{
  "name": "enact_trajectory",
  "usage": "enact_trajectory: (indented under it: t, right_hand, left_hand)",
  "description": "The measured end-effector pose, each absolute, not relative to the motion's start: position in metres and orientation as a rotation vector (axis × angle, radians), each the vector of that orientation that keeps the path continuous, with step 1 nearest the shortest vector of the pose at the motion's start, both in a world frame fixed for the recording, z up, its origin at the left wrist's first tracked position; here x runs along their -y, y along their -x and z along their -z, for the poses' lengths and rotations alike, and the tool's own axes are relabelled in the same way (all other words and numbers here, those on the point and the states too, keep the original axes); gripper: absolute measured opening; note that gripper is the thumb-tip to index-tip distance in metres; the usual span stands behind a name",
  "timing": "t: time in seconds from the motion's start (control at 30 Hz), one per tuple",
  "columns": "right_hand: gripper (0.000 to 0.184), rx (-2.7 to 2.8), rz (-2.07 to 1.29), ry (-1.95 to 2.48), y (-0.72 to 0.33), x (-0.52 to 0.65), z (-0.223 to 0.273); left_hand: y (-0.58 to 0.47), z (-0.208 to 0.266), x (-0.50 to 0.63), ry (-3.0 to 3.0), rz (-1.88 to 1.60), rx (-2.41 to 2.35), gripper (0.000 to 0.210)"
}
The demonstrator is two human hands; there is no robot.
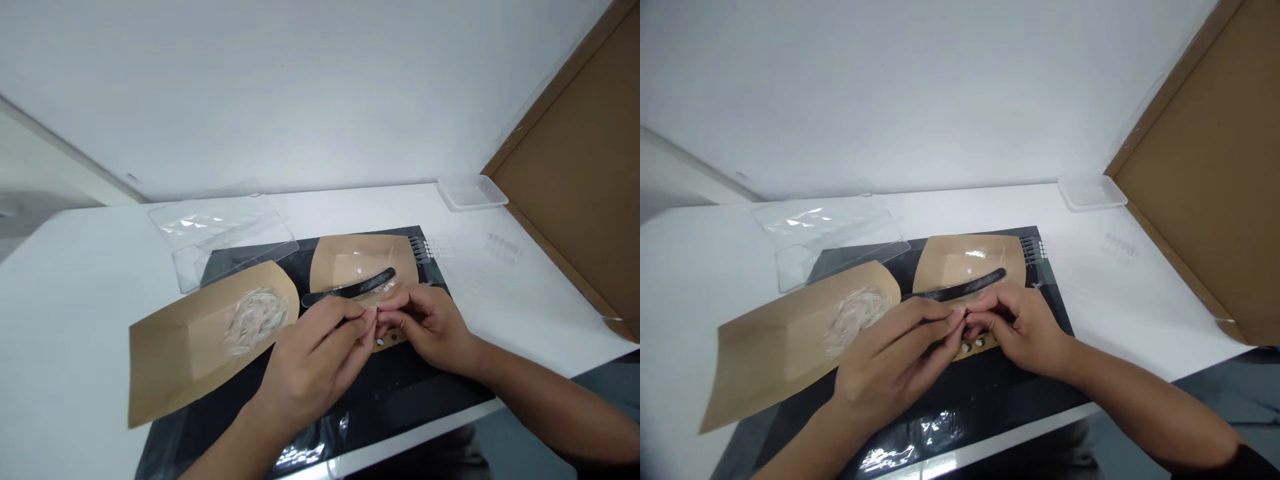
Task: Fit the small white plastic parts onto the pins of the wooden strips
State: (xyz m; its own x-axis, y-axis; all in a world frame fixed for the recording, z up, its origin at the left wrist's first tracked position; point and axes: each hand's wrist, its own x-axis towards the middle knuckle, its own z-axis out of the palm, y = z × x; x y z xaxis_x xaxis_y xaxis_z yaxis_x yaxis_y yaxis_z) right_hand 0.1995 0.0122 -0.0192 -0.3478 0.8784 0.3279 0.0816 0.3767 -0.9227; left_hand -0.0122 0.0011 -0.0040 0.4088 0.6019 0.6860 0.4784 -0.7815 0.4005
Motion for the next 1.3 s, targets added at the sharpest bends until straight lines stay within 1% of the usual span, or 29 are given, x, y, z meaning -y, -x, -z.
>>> enact_trajectory:
  t: [0.07, 0.17, 0.33, 0.5, 0.6, 0.77, 0.93, 1.0, 1.13, 1.2, 1.3]
  right_hand:
    - [0.006, 1.688, -1.136, 0.818, -0.201, -0.013, 0.019]
    - [0.007, 1.574, -1.332, 0.761, -0.201, -0.013, 0.019]
    - [0.013, 1.429, -1.6, 0.727, -0.202, -0.013, 0.018]
    - [0.013, 1.399, -1.695, 0.711, -0.202, -0.013, 0.015]
    - [0.014, 1.398, -1.695, 0.699, -0.202, -0.013, 0.015]
    - [0.01, 1.463, -1.622, 0.719, -0.204, -0.012, 0.018]
    - [0.008, 1.597, -1.502, 0.774, -0.206, -0.012, 0.018]
    - [0.008, 1.705, -1.374, 0.791, -0.207, -0.013, 0.016]
    - [0.009, 1.976, -0.932, 0.805, -0.21, -0.016, 0.011]
    - [0.012, 2.027, -0.758, 0.789, -0.212, -0.017, 0.01]
    - [0.014, 1.984, -0.674, 0.77, -0.212, -0.018, 0.01]
  left_hand:
    - [0.01, 0.001, -0.001, -2.36, -1.336, -0.969, 0.015]
    - [0.01, -0.002, -0.003, -2.222, -1.315, -0.953, 0.015]
    - [0.013, -0.001, -0.005, -2.356, -1.346, -0.92, 0.018]
    - [0.018, 0.001, -0.007, -2.445, -1.314, -0.894, 0.022]
    - [0.021, 0.001, -0.009, -2.505, -1.269, -0.862, 0.024]
    - [0.026, -0.002, -0.012, -2.631, -1.223, -0.756, 0.027]
    - [0.028, -0.002, -0.015, -2.691, -1.172, -0.729, 0.024]
    - [0.026, -0.001, -0.016, -2.661, -1.187, -0.752, 0.022]
    - [0.02, -0.001, -0.013, -2.454, -1.292, -0.828, 0.018]
    - [0.017, -0.001, -0.012, -2.324, -1.319, -0.852, 0.018]
    - [0.015, -0.003, -0.009, -2.172, -1.306, -0.879, 0.02]
